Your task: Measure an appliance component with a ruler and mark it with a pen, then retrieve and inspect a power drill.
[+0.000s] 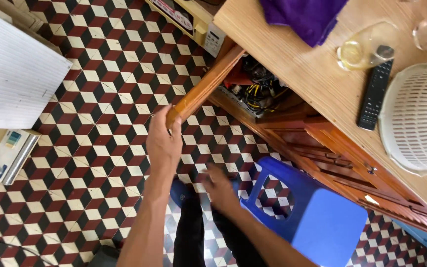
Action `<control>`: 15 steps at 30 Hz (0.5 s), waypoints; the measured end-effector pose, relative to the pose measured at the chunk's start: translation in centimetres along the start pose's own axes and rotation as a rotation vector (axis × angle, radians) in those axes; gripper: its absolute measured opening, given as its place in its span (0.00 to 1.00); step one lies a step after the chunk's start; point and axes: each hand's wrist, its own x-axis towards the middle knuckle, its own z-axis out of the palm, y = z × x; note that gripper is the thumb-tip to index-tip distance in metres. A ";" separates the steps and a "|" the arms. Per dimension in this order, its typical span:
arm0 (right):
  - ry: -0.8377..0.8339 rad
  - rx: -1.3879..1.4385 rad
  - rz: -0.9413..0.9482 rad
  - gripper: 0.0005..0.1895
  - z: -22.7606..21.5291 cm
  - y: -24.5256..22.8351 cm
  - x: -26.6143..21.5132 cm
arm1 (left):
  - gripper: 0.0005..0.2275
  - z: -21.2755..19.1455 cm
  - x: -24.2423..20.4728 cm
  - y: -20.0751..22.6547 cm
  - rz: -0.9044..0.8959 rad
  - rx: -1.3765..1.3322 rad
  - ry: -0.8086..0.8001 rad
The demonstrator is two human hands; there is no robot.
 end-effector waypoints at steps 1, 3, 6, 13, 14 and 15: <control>0.047 -0.086 0.011 0.13 0.4 4.2 0.8 | 0.16 -0.3 0.7 -0.8 0.115 -0.019 0.057; 0.001 -0.515 0.079 0.11 0.9 14.4 4.5 | 0.16 -0.6 0.9 -0.7 0.150 0.012 0.059; 0.081 -0.610 0.267 0.10 -4.3 19.9 11.1 | 0.15 0.7 0.8 -1.7 0.225 -0.007 0.102; 0.436 0.940 0.450 0.07 -11.3 23.2 28.1 | 0.15 4.8 0.9 -4.3 0.372 -0.176 0.337; 0.430 0.940 0.455 0.07 -11.1 24.8 29.5 | 0.15 5.4 1.0 -4.8 0.366 -0.172 0.337; 0.474 1.012 0.439 0.05 -10.9 26.5 30.8 | 0.15 6.0 1.1 -5.3 0.363 -0.202 0.351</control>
